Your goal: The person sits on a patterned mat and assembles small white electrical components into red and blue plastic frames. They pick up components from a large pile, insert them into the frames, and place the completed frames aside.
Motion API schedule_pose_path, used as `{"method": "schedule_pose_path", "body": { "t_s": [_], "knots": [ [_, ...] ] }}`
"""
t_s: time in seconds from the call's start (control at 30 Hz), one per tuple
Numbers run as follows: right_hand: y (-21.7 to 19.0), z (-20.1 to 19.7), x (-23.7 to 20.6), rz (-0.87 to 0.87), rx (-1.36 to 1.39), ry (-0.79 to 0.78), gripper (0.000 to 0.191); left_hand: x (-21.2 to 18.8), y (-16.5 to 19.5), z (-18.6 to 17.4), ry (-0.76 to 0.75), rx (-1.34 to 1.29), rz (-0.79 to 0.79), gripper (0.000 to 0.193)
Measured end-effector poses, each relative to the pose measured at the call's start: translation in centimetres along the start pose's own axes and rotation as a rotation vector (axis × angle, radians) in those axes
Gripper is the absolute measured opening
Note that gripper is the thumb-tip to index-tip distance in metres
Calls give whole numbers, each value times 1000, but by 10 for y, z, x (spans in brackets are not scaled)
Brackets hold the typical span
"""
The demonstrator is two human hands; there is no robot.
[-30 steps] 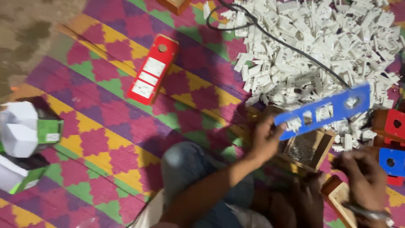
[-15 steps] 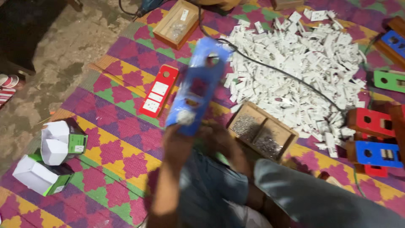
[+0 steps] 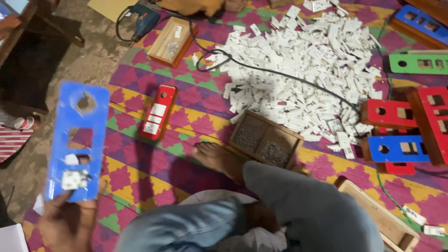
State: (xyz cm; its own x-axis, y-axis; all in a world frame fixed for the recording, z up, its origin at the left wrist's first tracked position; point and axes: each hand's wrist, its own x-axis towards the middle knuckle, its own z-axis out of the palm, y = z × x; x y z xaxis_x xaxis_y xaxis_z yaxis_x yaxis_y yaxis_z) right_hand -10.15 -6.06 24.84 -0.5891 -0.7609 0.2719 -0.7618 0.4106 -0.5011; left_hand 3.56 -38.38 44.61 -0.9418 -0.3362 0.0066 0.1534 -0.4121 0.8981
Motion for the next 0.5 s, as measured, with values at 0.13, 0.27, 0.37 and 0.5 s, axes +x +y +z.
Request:
{"method": "schedule_pose_path", "body": {
  "t_s": [0.13, 0.27, 0.37, 0.5],
  "knots": [
    [-20, -24, -27, -390, -1061, -10, 57, 19, 19, 78, -212, -137, -205, 70],
    [-14, -32, -45, -319, -436, 74, 57, 70, -32, 156, -322, -48, -384, 69],
    [14, -29, -48, -272, -206, 64, 56, 123, -113, 211, -407, 72, -606, 65],
    [53, -49, -43, -251, -78, 31, 57, 169, -200, 279, -503, 169, -830, 54]
  ]
}}
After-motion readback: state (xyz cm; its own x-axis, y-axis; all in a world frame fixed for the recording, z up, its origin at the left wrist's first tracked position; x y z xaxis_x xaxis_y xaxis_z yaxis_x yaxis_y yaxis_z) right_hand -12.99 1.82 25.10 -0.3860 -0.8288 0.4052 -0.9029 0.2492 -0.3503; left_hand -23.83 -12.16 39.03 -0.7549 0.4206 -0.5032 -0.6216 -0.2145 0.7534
